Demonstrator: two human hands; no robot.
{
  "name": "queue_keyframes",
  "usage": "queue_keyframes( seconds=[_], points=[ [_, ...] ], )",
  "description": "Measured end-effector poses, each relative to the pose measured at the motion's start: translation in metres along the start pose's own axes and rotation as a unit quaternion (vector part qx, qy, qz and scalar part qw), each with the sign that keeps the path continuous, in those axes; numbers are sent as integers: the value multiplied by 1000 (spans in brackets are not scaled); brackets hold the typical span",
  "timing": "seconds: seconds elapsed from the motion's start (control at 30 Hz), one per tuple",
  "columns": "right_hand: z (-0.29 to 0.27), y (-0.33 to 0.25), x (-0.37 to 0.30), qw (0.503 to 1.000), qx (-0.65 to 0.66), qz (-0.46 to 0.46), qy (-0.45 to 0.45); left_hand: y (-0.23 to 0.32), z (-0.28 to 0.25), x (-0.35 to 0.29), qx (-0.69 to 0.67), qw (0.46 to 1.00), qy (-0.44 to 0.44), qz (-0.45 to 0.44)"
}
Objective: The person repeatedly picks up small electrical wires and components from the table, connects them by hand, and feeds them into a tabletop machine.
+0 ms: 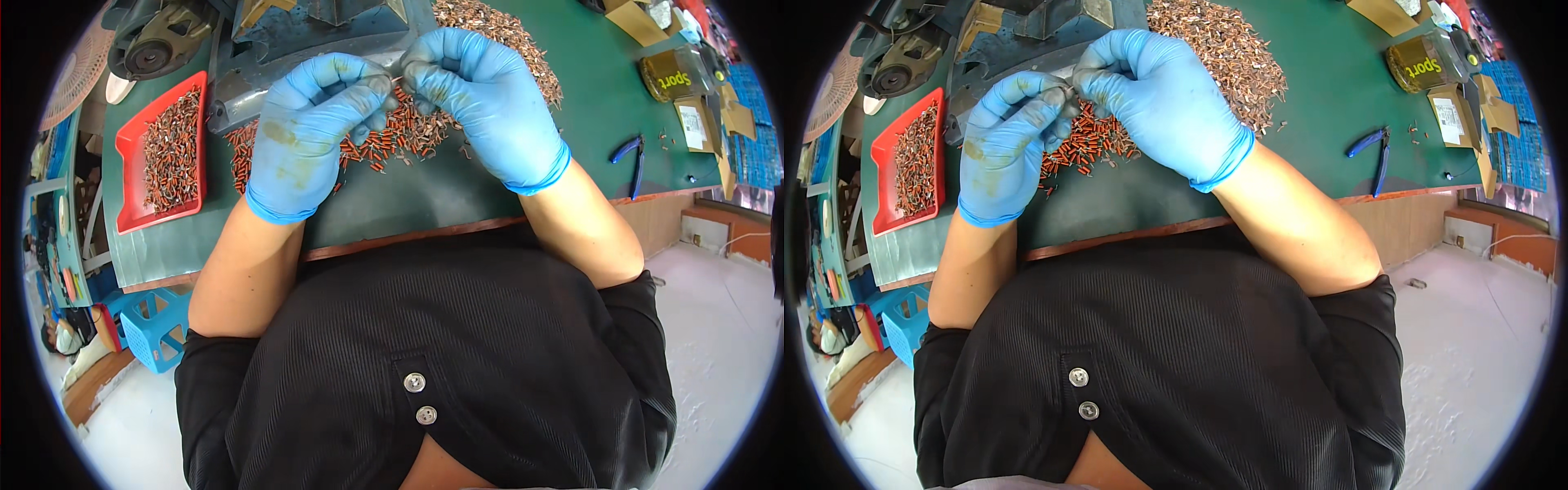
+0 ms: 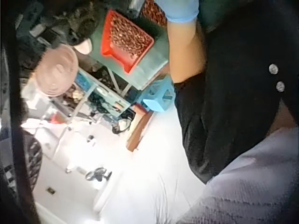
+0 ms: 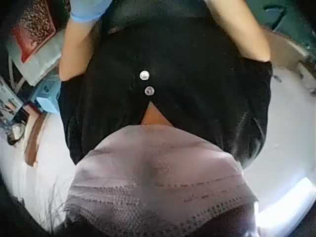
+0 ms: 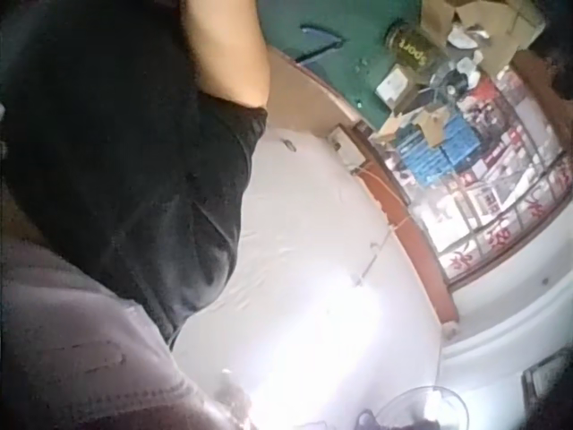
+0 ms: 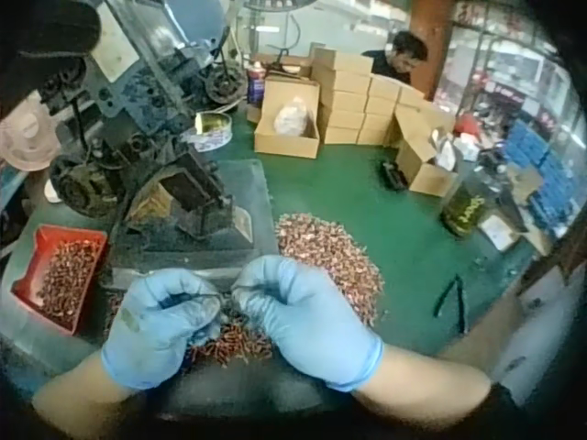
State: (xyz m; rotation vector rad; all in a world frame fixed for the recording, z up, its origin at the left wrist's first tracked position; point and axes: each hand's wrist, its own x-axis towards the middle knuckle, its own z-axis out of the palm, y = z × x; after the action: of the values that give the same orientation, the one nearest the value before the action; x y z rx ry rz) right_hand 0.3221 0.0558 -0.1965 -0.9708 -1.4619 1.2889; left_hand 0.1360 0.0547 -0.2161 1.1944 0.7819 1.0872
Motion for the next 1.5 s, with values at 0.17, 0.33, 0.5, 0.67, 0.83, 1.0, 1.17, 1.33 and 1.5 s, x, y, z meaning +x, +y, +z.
queue_keyframes(
  seconds=[0.17,0.33,0.5,0.67,0.83,1.0,1.17,1.33,1.5],
  points=[
    [-5,-1,8,1000,-24,-5,-1,-1,-15,5,-85,995,-10,-50],
    [-1,-2,14,998,-23,-24,-56,-2,-19,4,-186,980,-41,-64],
    [-13,6,20,997,5,-5,-82,-2,-17,4,-183,978,-55,-80],
    [-14,4,19,993,-54,9,-101,0,-15,5,2,996,-8,-90],
    [-2,8,16,985,-162,-19,-53,1,-15,7,-24,997,1,-68],
    [11,14,12,998,-58,6,-3,-3,-7,5,35,998,24,-37],
    [7,30,13,967,-236,-101,-9,-2,-15,9,76,997,14,-8],
    [4,32,10,975,-208,-67,-29,-10,-9,10,63,996,40,48],
    [0,45,8,994,-85,-55,-35,-18,-8,10,102,992,-1,70]
  ],
)
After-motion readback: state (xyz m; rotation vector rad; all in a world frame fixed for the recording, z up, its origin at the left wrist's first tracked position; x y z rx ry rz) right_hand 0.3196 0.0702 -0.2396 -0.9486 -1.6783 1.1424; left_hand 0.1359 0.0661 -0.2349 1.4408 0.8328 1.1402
